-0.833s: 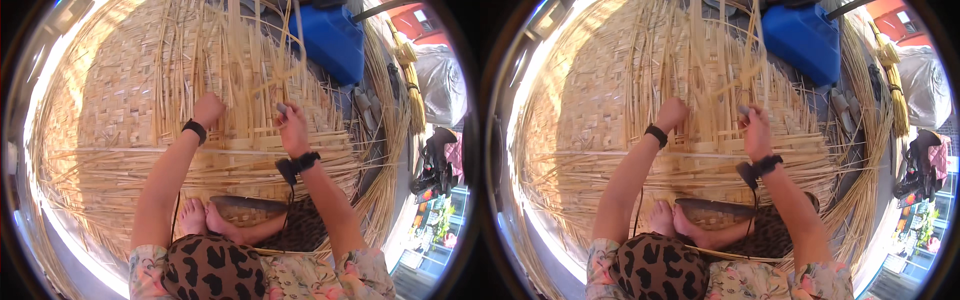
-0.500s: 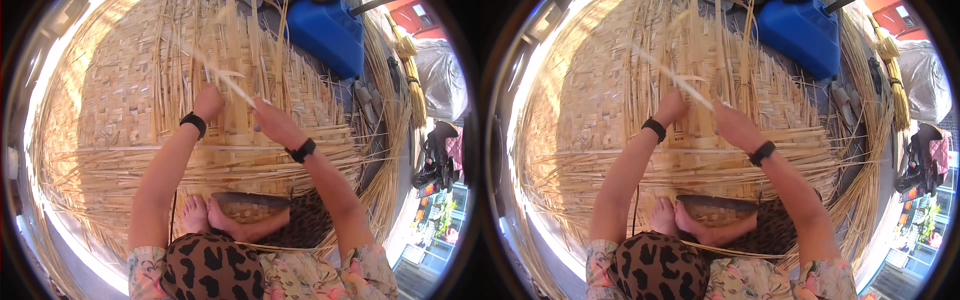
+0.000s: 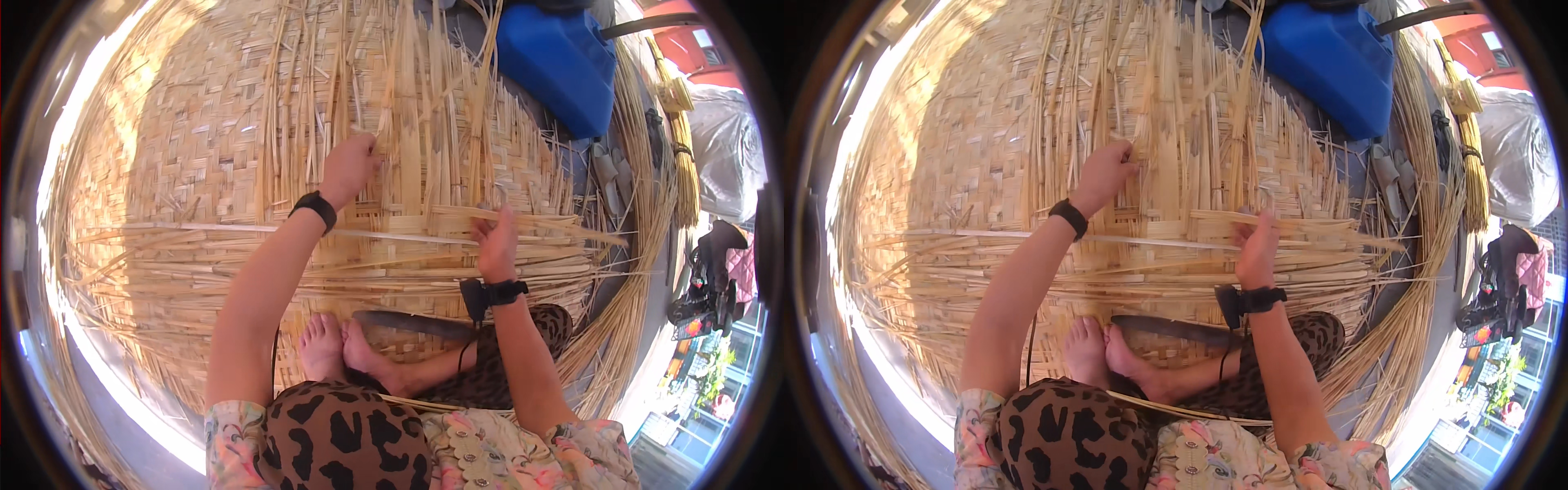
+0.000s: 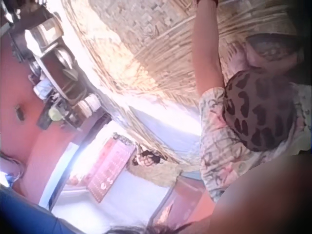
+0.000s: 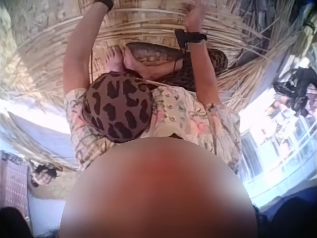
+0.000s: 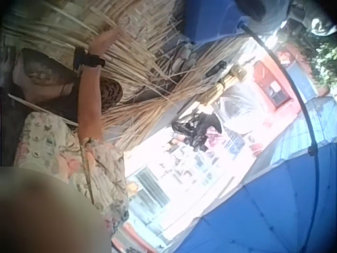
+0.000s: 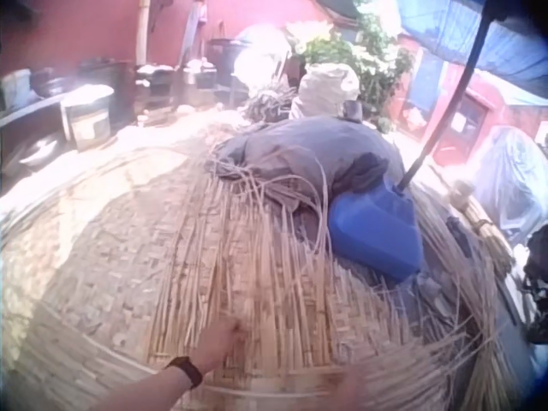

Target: The person weaves thin bamboo strips into a large circular mat on the floor by hand, using a knife to strip and trim the material as needed.

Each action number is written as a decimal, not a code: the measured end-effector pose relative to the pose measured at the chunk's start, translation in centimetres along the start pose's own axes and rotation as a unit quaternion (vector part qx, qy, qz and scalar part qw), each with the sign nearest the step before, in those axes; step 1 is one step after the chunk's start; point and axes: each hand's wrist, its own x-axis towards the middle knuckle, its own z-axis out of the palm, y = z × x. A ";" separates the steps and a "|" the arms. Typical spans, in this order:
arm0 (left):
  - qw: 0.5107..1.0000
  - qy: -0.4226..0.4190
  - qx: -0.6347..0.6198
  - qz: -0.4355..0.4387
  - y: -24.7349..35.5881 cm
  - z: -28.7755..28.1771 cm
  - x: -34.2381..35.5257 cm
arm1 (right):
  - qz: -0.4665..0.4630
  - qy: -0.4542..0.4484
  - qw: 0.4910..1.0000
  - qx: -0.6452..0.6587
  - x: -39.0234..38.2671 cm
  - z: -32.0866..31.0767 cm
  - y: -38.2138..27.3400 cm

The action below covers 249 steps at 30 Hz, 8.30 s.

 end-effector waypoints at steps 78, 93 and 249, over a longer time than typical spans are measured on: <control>0.879 -0.204 -0.408 -0.142 15.4 10.3 -2.2 | -0.247 -0.156 0.834 -0.469 11.0 -7.0 -10.0; 0.916 -0.145 -0.338 -0.159 14.6 13.8 1.8 | -0.277 -0.337 0.825 -0.358 6.7 -6.1 -11.6; 0.988 -0.114 -0.007 -0.106 10.9 -8.8 -38.4 | -0.004 0.448 0.753 -0.482 -35.4 -72.2 12.9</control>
